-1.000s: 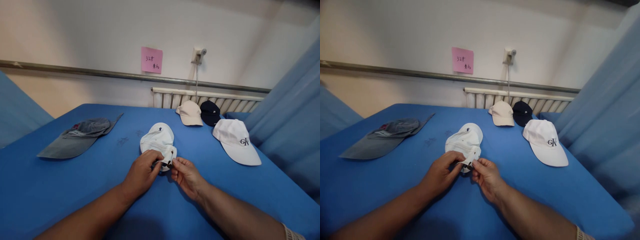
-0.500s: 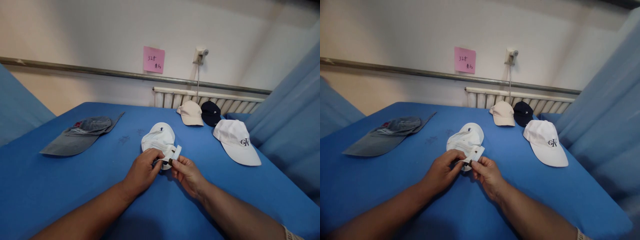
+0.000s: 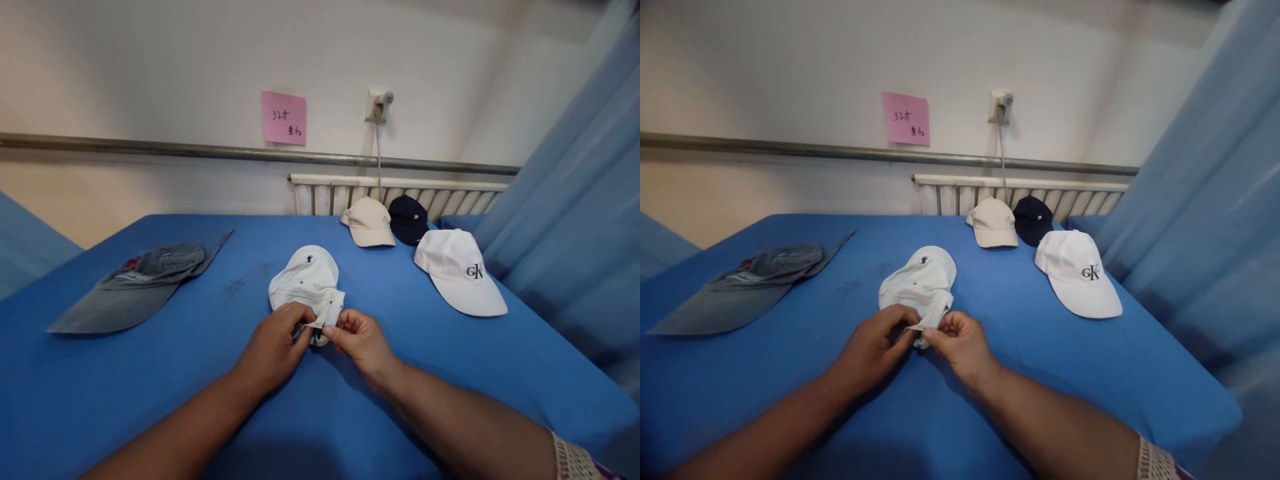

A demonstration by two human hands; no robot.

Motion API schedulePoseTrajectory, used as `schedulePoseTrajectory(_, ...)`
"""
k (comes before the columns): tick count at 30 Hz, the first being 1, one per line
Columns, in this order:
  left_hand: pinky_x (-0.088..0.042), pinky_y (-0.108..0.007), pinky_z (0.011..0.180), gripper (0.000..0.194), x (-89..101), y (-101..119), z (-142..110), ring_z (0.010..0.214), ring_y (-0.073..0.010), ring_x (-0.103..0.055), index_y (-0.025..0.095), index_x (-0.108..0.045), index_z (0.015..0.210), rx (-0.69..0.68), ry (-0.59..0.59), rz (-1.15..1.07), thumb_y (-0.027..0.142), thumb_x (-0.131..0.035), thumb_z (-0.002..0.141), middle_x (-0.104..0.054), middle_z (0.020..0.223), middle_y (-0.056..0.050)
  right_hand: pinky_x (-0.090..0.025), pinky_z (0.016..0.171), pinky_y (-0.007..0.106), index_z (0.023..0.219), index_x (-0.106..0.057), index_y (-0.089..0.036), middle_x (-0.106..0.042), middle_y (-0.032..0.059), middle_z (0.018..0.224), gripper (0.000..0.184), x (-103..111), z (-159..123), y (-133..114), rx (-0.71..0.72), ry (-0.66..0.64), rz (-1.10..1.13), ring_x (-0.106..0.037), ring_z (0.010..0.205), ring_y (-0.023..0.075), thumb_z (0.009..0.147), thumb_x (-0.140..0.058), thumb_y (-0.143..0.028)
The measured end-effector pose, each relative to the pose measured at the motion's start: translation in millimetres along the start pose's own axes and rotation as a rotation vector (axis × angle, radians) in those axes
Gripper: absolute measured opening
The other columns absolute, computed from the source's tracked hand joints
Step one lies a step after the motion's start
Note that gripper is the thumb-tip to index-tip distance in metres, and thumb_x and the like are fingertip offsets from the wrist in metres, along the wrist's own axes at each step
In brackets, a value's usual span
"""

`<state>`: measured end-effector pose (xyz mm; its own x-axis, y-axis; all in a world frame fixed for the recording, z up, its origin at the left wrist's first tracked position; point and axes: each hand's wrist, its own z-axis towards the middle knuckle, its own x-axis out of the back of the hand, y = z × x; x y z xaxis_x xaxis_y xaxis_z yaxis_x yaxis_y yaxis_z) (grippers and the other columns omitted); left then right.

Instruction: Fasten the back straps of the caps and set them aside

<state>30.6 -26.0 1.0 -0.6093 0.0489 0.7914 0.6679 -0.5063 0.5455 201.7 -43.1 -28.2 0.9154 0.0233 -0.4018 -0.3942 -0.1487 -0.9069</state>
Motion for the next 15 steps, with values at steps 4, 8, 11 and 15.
schedulePoseTrajectory(4,-0.045,-0.03,0.075,0.01,-0.3,0.9,-0.8,0.083,-0.0176,-0.061,0.021,-0.058,0.092,-0.021,0.024,-0.001,0.018,-0.05,0.085,-0.064,0.088,-0.001,-0.032,0.049,0.023,0.063,-0.058,-0.016,-0.057,-0.004,0.054,0.04,0.8,-0.4,1.3,0.012,0.0,-0.003,-0.043,0.049,0.0067,0.054,-0.088,-0.042)
schedulePoseTrajectory(8,-0.045,-0.03,0.075,0.01,-0.3,2.3,-0.5,0.081,-0.0173,-0.061,0.021,-0.058,0.091,-0.022,0.018,-0.009,0.017,-0.05,0.085,-0.065,0.087,-0.001,-0.032,0.049,0.023,0.064,-0.059,-0.016,-0.057,-0.0037,0.054,0.04,1.0,-1.3,2.2,0.007,-0.001,-0.007,-0.044,0.049,0.0069,0.055,-0.087,-0.043)
schedulePoseTrajectory(11,-0.046,-0.029,0.074,0.01,-0.5,2.2,-0.4,0.081,-0.0169,-0.061,0.021,-0.058,0.09,-0.019,0.025,-0.021,0.016,-0.051,0.085,-0.065,0.086,-0.001,-0.032,0.05,0.023,0.063,-0.059,-0.016,-0.059,-0.0029,0.055,0.039,-0.1,-2.6,0.3,-0.001,-0.005,0.001,-0.044,0.049,0.0072,0.056,-0.087,-0.043)
schedulePoseTrajectory(15,-0.046,-0.029,0.075,0.01,-1.0,1.6,-1.2,0.081,-0.0165,-0.061,0.021,-0.059,0.09,-0.027,0.036,-0.023,0.017,-0.051,0.084,-0.065,0.087,0.0,-0.032,0.05,0.023,0.061,-0.058,-0.016,-0.057,-0.0033,0.053,0.04,-0.7,-3.8,-2.2,-0.01,-0.004,0.012,-0.044,0.049,0.0073,0.056,-0.086,-0.045)
